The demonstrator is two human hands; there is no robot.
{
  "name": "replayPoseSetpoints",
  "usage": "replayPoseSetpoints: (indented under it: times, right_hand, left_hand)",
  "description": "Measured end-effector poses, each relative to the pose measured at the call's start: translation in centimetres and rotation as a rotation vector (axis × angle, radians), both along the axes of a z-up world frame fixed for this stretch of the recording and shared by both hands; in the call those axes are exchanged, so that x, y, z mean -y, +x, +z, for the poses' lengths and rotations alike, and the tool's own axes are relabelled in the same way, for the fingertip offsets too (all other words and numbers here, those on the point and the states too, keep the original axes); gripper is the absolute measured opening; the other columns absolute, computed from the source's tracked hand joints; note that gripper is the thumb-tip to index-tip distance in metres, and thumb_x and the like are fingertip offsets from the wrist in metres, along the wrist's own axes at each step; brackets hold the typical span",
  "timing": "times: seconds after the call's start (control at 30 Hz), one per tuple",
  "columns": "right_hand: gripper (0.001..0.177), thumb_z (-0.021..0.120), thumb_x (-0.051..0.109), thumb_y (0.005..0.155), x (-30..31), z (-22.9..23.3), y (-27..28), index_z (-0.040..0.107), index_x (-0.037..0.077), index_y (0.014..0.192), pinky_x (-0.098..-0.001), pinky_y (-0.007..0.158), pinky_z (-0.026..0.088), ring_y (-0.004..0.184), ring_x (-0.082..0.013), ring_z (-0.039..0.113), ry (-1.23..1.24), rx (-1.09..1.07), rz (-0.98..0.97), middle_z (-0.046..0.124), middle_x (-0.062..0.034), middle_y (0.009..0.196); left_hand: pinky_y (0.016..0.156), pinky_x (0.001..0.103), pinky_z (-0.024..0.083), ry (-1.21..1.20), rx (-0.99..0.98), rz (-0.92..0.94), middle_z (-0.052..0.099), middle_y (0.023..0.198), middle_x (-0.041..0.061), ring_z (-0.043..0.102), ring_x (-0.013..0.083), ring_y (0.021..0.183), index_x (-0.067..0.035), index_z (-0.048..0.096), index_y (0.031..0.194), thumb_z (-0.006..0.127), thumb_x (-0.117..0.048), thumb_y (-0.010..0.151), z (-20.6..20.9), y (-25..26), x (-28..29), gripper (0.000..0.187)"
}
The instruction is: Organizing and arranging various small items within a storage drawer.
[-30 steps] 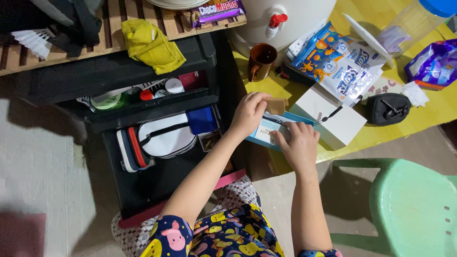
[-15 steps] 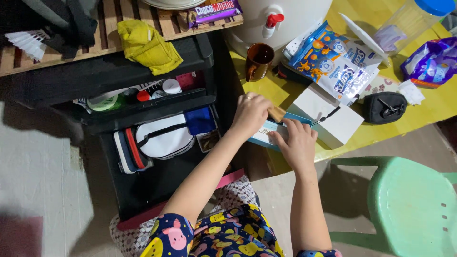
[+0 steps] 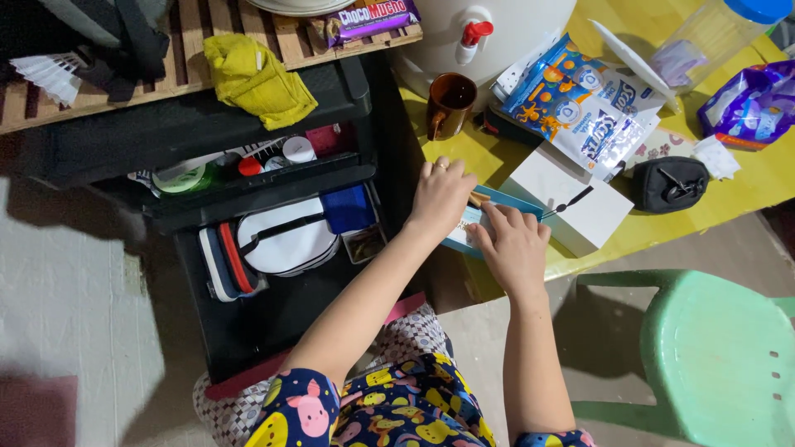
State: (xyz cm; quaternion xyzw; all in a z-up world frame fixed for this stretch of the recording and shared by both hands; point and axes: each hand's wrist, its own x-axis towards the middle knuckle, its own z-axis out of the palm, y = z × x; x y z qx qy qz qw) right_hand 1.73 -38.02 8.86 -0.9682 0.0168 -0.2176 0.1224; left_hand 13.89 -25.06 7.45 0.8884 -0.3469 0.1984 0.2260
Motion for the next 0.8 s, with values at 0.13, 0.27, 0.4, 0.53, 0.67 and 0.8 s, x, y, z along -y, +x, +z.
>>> replayPoseSetpoints:
  times: [0.13, 0.27, 0.4, 0.53, 0.67, 0.8]
  right_hand:
    - [0.042, 0.07, 0.043, 0.094, -0.2, 0.6, -0.1, 0.071, 0.017, 0.127, -0.0443, 0.093, 0.038, 0.106, -0.0278, 0.059, 0.006, -0.019, -0.005, 0.07, -0.0031, 0.12]
    - [0.038, 0.071, 0.026, 0.093, 1.0, -1.8, -0.6, 0.068, 0.009, 0.127, -0.0455, 0.102, 0.039, 0.117, -0.0327, 0.054, 0.216, 0.171, -0.017, 0.063, -0.0118, 0.127]
    - [0.031, 0.064, 0.005, 0.103, 2.6, -4.4, -1.4, 0.06, 0.005, 0.133, -0.0404, 0.104, 0.047, 0.127, -0.03, 0.054, 0.696, 0.427, -0.257, 0.052, -0.0162, 0.136]
    - [0.042, 0.062, 0.006, 0.103, 2.8, -4.0, -1.4, 0.054, 0.007, 0.145, -0.0381, 0.105, 0.048, 0.13, -0.0284, 0.054, 0.732, 0.326, -0.194, 0.05, -0.0151, 0.142]
    - [0.048, 0.064, 0.007, 0.101, 3.4, -4.4, -0.8, 0.053, 0.005, 0.148, -0.0435, 0.113, 0.04, 0.141, -0.0361, 0.046, 0.598, 0.274, -0.16, 0.048, -0.0204, 0.152]
    - [0.047, 0.068, 0.012, 0.099, 3.9, -4.3, -0.2, 0.058, 0.003, 0.144, -0.0457, 0.113, 0.04, 0.136, -0.0394, 0.048, 0.502, 0.219, -0.202, 0.049, -0.0224, 0.146]
  left_hand:
    - [0.092, 0.046, 0.046, -0.037, 0.011, 0.011, 0.068, 0.095, 0.011, 0.065, 0.0327, 0.102, -0.008, 0.071, 0.089, 0.061, -0.009, 0.09, -2.0, 0.2, 0.3, 0.01]
    - [0.093, 0.05, 0.044, -0.018, -0.038, -0.02, 0.067, 0.093, 0.011, 0.063, 0.0334, 0.101, -0.008, 0.071, 0.091, 0.064, -0.013, 0.088, -1.1, -0.9, -0.2, 0.009]
    - [0.1, 0.054, 0.041, -0.04, -0.016, -0.043, 0.065, 0.093, 0.011, 0.062, 0.0338, 0.102, -0.01, 0.073, 0.098, 0.068, -0.019, 0.089, -0.9, -2.2, -0.9, 0.014]
    - [0.107, 0.057, 0.038, -0.06, -0.01, -0.043, 0.064, 0.096, 0.009, 0.06, 0.032, 0.105, -0.016, 0.075, 0.1, 0.069, -0.023, 0.09, -1.6, -2.7, -1.1, 0.013]
    - [0.11, 0.059, 0.035, -0.117, -0.077, -0.057, 0.063, 0.1, 0.005, 0.058, 0.0301, 0.109, -0.026, 0.077, 0.106, 0.07, -0.025, 0.091, -1.6, -2.7, -1.5, 0.017]
    - [0.11, 0.06, 0.035, -0.128, -0.117, -0.055, 0.062, 0.105, 0.004, 0.057, 0.0292, 0.112, -0.029, 0.077, 0.107, 0.07, -0.027, 0.091, -1.9, -2.5, -1.6, 0.019]
